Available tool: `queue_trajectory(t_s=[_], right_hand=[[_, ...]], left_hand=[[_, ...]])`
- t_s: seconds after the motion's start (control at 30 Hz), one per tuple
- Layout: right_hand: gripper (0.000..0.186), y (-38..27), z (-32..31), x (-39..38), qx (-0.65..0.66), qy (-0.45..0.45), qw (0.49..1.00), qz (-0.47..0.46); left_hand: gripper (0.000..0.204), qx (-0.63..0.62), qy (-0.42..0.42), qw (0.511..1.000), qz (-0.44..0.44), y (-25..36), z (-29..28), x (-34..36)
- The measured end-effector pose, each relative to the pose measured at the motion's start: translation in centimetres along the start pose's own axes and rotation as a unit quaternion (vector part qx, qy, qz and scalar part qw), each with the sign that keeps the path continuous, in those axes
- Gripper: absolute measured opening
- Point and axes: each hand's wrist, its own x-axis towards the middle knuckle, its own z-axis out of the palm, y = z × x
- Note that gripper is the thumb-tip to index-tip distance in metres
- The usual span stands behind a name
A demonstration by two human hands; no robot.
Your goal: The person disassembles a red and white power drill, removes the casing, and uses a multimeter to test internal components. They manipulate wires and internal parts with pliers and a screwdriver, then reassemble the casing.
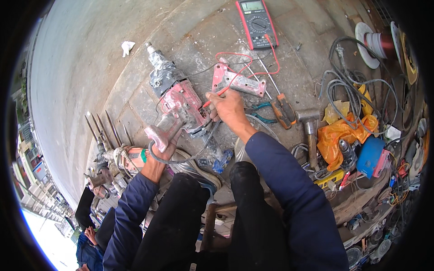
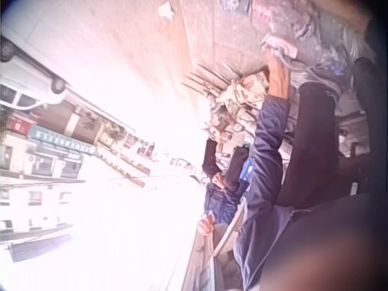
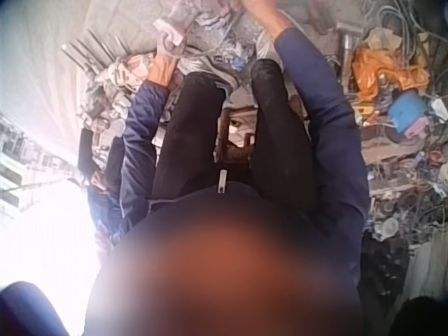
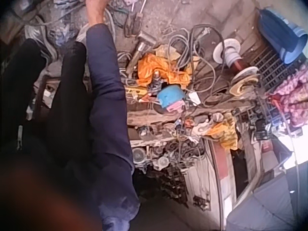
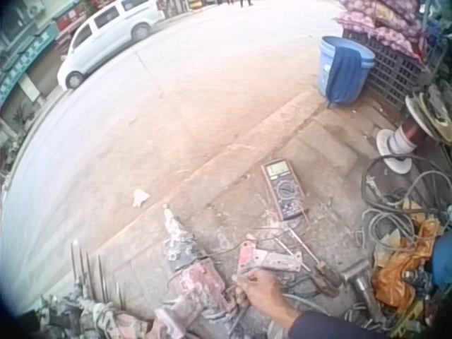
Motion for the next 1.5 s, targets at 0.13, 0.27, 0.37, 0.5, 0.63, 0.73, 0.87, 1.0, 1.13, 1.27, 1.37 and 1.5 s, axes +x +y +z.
queue_trajectory(t_s=[0.13, 0.27, 0.37, 0.5, 0.63, 0.73, 0.87, 1.0, 1.13, 1.27, 1.37, 1.5], right_hand=[[0.021, 0.1, 0.2, -0.1, 0.022, 0.007, 1.000, 0.007], [0.018, 1.5, -0.4, 0.4, 0.063, -0.025, 0.997, -0.031], [0.019, 1.5, -0.6, 0.5, 0.058, -0.031, 0.998, -0.019], [0.018, -0.2, -0.4, -0.1, -0.022, -0.024, 0.999, 0.026], [0.018, 1.0, -0.2, 0.5, 0.025, -0.017, 1.000, -0.009], [0.018, 1.4, -0.7, 0.6, 0.034, -0.030, 0.998, -0.036], [0.020, 0.7, -0.3, 0.7, -0.001, -0.039, 0.999, -0.030], [0.022, -0.3, -0.1, 0.2, -0.063, -0.020, 0.998, -0.019], [0.020, 0.3, -0.6, 0.2, -0.028, -0.015, 0.999, -0.010], [0.019, 0.2, -0.1, 0.2, -0.001, -0.032, 0.999, -0.020], [0.017, 0.5, -0.5, 0.2, 0.014, -0.049, 0.998, -0.021], [0.015, 1.4, -1.3, -0.2, 0.071, -0.019, 0.997, -0.006]], left_hand=[[0.031, 0.019, 0.036, 0.999, 0.003, 0.1, 1.1, -0.5], [0.032, 0.009, 0.045, 0.999, 0.000, 0.1, 1.8, -0.6], [0.032, -0.037, 0.029, 0.999, -0.007, 0.2, 1.3, -0.5], [0.032, -0.039, 0.078, 0.996, -0.012, 0.2, 2.1, -0.7], [0.032, -0.133, -0.124, 0.982, -0.045, -0.1, -1.9, 1.0], [0.033, -0.093, -0.029, 0.995, -0.038, -0.3, 0.7, 0.3], [0.034, -0.205, -0.251, 0.943, -0.080, -0.3, -3.8, 1.8], [0.035, -0.176, -0.183, 0.965, -0.066, -0.1, -2.8, 1.4], [0.035, -0.099, -0.022, 0.994, -0.038, -0.1, 2.3, -0.2], [0.034, -0.208, -0.266, 0.939, -0.072, -0.1, -2.9, 1.5], [0.034, -0.183, -0.254, 0.948, -0.053, -0.4, -3.4, 2.0], [0.033, -0.164, -0.236, 0.957, -0.025, -0.9, -4.2, 2.4]])
